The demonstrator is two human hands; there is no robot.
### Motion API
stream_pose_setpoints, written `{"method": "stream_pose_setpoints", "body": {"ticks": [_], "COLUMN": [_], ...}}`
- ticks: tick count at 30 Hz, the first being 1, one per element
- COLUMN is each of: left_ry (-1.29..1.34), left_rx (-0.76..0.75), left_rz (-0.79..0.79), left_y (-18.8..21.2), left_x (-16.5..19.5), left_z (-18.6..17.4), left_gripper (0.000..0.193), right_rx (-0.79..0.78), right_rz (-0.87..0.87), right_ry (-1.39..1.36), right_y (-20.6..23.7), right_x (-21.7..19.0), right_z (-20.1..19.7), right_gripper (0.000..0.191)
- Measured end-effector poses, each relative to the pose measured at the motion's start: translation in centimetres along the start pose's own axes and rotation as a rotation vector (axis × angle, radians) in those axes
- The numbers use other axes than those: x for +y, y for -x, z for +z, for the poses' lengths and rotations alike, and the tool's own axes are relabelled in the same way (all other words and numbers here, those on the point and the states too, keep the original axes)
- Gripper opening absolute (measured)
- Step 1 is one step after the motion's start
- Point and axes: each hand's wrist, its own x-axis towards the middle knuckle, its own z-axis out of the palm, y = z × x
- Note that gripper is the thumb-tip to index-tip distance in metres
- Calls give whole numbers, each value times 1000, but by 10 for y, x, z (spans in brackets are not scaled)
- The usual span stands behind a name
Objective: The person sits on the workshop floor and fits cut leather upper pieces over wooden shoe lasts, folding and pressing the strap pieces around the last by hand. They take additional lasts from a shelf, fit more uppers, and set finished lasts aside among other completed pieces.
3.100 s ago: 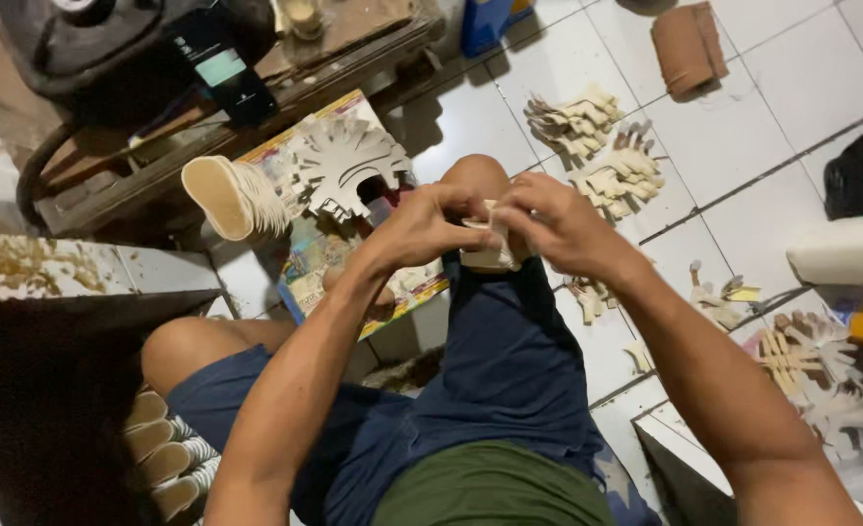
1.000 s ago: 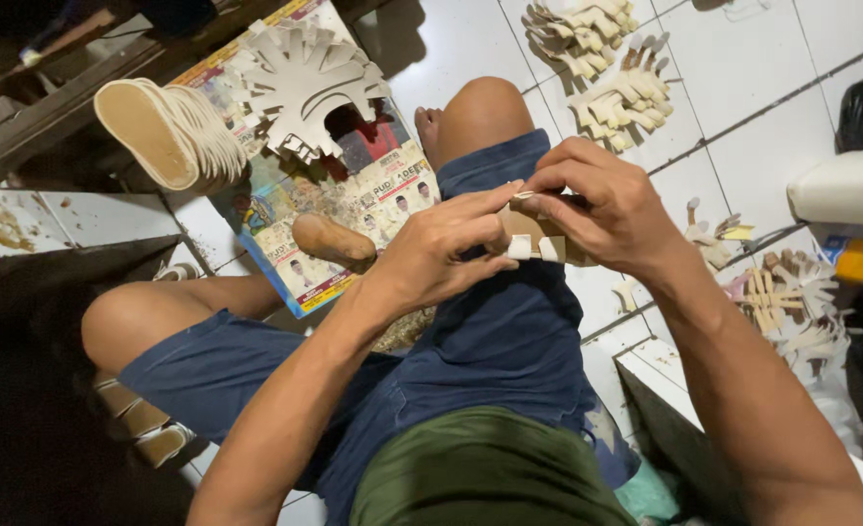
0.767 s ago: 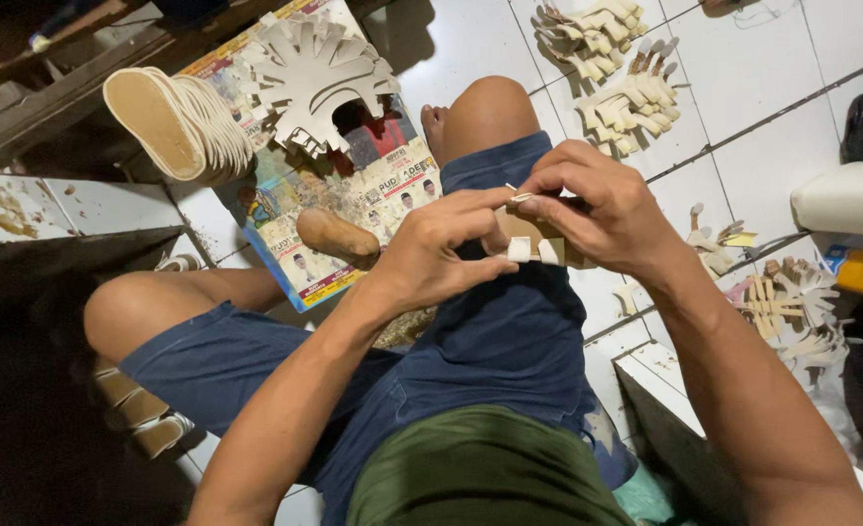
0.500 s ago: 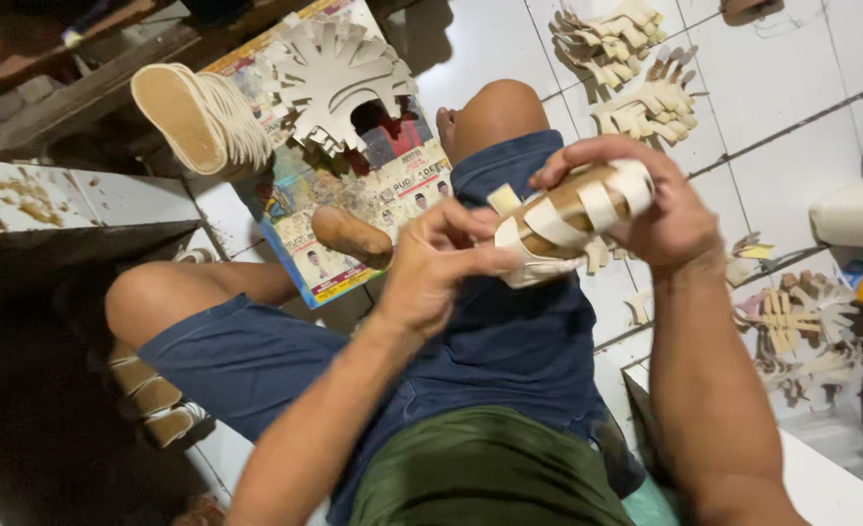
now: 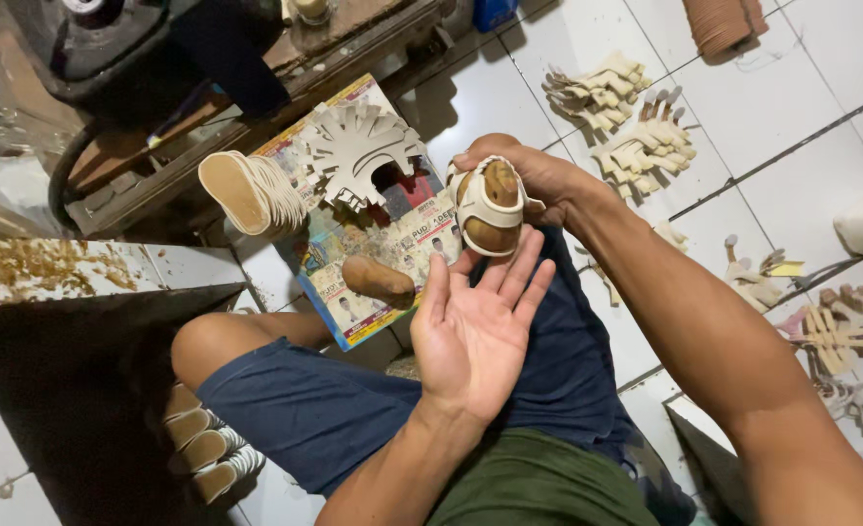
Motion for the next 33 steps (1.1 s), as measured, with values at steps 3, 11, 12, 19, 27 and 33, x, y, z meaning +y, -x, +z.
{"method": "stream_pose_setpoints", "body": {"ticks": [3,11,12,19,27,33], "left_ry": [-2,-20,-31,-170,-220,-1403], "left_rx": [6,109,127,209,34,-422], "left_rz": [-4,-36,-40,-74,-187,361], "left_y": [1,3,1,-13,-31,-66], "left_x": [0,1,1,-2,16,65], "left_z": [0,-23,-28,-71,-74,-62], "left_gripper": [54,52,52,43,41,25], "right_rx": [-11,221,233,431,351,59], "right_rz": [-2,-52,-109,-526,-519,-793], "right_ry": [-10,320,403,1198,1014,931], "right_y": [3,35,41,81,107,133], "right_x": [0,-13,-17,-29,-24,-34], "right_z": [1,20,28,71,49,17], "right_gripper": [27,42,41,56,54,63]}}
